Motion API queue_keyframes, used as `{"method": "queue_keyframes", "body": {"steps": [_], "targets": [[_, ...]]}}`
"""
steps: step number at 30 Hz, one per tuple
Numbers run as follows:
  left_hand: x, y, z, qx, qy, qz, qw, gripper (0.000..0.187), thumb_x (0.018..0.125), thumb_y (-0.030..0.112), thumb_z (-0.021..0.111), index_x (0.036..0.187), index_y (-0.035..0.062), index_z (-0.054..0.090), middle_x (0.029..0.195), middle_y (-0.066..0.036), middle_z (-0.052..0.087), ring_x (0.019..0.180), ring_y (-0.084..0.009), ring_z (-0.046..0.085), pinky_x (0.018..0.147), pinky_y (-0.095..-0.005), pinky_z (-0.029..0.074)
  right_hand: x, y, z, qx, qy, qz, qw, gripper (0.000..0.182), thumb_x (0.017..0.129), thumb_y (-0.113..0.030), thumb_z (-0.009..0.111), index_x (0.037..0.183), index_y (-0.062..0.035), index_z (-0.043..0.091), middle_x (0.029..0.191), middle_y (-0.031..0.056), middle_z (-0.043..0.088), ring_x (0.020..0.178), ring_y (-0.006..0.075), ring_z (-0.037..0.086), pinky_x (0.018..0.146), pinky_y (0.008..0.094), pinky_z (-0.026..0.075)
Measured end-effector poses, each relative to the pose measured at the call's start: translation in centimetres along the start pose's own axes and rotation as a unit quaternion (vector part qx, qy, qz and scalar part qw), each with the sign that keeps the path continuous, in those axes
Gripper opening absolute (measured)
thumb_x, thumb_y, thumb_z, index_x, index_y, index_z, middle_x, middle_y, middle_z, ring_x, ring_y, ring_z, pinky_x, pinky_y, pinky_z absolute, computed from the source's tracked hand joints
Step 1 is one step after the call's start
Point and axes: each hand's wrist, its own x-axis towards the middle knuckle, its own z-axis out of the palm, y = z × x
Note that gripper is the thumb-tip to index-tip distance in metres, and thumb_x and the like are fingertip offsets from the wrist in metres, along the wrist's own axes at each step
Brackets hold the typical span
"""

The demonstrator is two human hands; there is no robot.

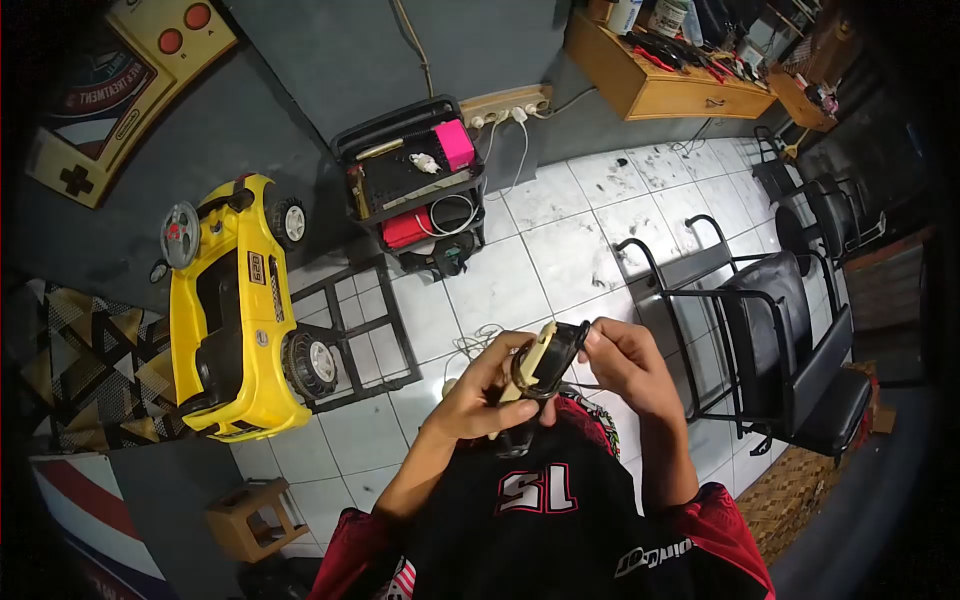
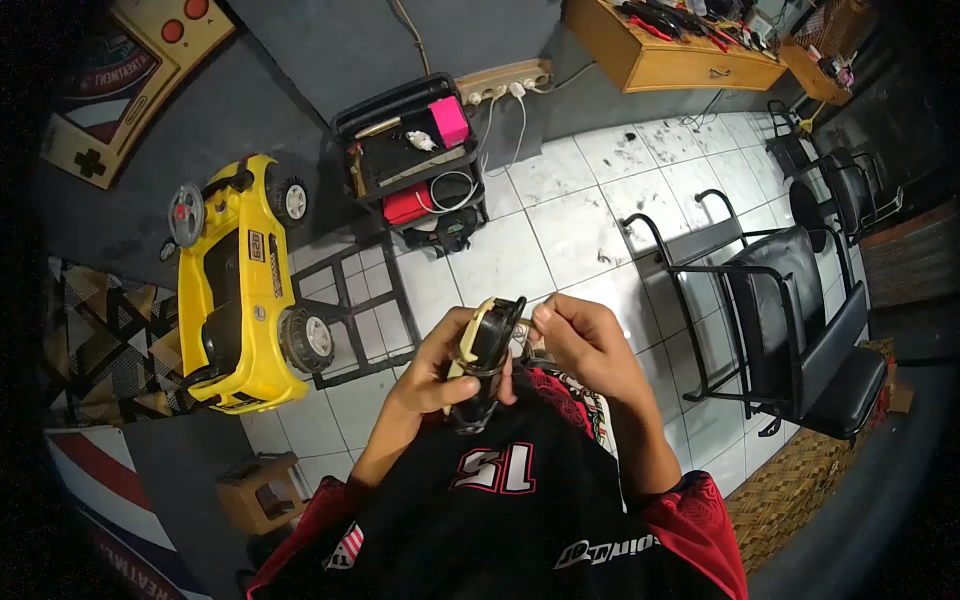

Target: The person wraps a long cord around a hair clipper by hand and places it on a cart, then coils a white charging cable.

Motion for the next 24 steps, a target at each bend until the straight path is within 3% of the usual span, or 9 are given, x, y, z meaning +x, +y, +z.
{"method": "queue_keyframes", "body": {"steps": [3,4,7,9,11,15,21,23,24], "targets": [[-0.1,0.0,0.0,-0.045,-0.007,0.0,0.999,0.061,0.081,0.007,0.067,0.132,-0.0018,0.035,0.104,-0.012,0.06,0.089,-0.0158,0.061,0.08,-0.0317,0.048,-0.4,-0.8,-0.5,0.051,-0.063,0.008,0.997,0.032,0.1,-0.029,0.05,0.083,-0.004,0.059,0.057,-0.0102,0.037,0.049,-0.0002,0.027,0.045,0.0206,0.019],[0.0,-0.1,0.5,0.061,0.042,0.021,0.997,0.059,0.08,0.011,0.07,0.13,-0.0018,0.04,0.105,-0.008,0.06,0.096,-0.0129,0.057,0.085,-0.0293,0.045,-0.2,-0.2,-0.6,0.056,-0.063,-0.001,0.996,0.031,0.1,-0.03,0.05,0.084,-0.0044,0.058,0.057,-0.0111,0.035,0.048,0.0004,0.026,0.044,0.0207,0.018],[0.8,0.3,1.7,0.107,0.109,-0.014,0.988,0.053,0.08,0.014,0.071,0.124,-0.0013,0.047,0.107,-0.005,0.059,0.101,-0.011,0.053,0.089,-0.0273,0.042,0.4,0.3,-1.1,0.082,-0.047,0.014,0.995,0.031,0.1,-0.031,0.049,0.085,-0.0051,0.058,0.057,-0.0116,0.034,0.048,0.0004,0.025,0.044,0.0204,0.018],[0.8,0.3,1.5,0.163,0.108,-0.01,0.981,0.045,0.081,0.015,0.07,0.119,-0.0018,0.052,0.105,-0.007,0.061,0.097,-0.0125,0.057,0.086,-0.0273,0.044,0.4,0.4,-1.4,0.087,-0.045,0.019,0.995,0.027,0.1,-0.027,0.052,0.088,-0.004,0.059,0.06,-0.0098,0.04,0.051,-0.0004,0.028,0.046,0.0191,0.021],[0.2,0.1,1.2,0.279,0.143,-0.048,0.948,0.044,0.082,0.016,0.07,0.117,-0.0022,0.052,0.101,-0.01,0.063,0.092,-0.014,0.06,0.082,-0.0281,0.046,0.0,-0.1,-1.3,-0.036,-0.031,-0.03,0.998,0.021,0.097,-0.021,0.056,0.09,-0.0018,0.061,0.065,-0.0066,0.048,0.056,-0.0006,0.036,0.048,0.0182,0.027],[0.6,0.0,1.3,0.362,0.138,-0.003,0.922,0.046,0.08,0.019,0.071,0.117,-0.0007,0.052,0.095,-0.011,0.066,0.086,-0.0191,0.065,0.079,-0.0305,0.049,-0.5,0.4,-1.2,-0.106,-0.004,-0.034,0.994,0.017,0.094,-0.015,0.061,0.089,0.0012,0.061,0.073,-0.0034,0.057,0.064,0.002,0.046,0.054,0.0198,0.037],[1.5,-1.2,2.6,0.361,0.202,-0.005,0.911,0.048,0.08,0.008,0.069,0.122,-0.0062,0.05,0.104,-0.013,0.064,0.097,-0.0175,0.062,0.084,-0.0318,0.049,-0.1,1.2,-0.7,-0.031,0.074,0.036,0.996,0.024,0.096,-0.021,0.057,0.088,0.001,0.061,0.071,-0.0044,0.054,0.065,0.0014,0.044,0.056,0.0202,0.034],[2.0,-1.9,2.8,0.485,0.242,0.023,0.84,0.054,0.078,0.015,0.073,0.124,-0.0023,0.05,0.102,-0.018,0.064,0.093,-0.0314,0.066,0.078,-0.0383,0.053,-0.2,1.6,-0.3,0.108,0.109,0.036,0.988,0.024,0.095,-0.022,0.059,0.09,0.0014,0.061,0.071,-0.0047,0.053,0.063,0.0016,0.041,0.054,0.0203,0.032],[2.0,-2.1,3.3,0.503,0.256,0.013,0.825,0.057,0.076,0.016,0.074,0.124,-0.0023,0.05,0.103,-0.02,0.062,0.094,-0.0362,0.064,0.077,-0.0404,0.052,0.1,2.1,1.3,-0.046,0.157,-0.048,0.985,0.025,0.094,-0.022,0.061,0.092,0.0029,0.061,0.071,-0.0042,0.053,0.06,0.0015,0.04,0.051,0.0195,0.029]]}}
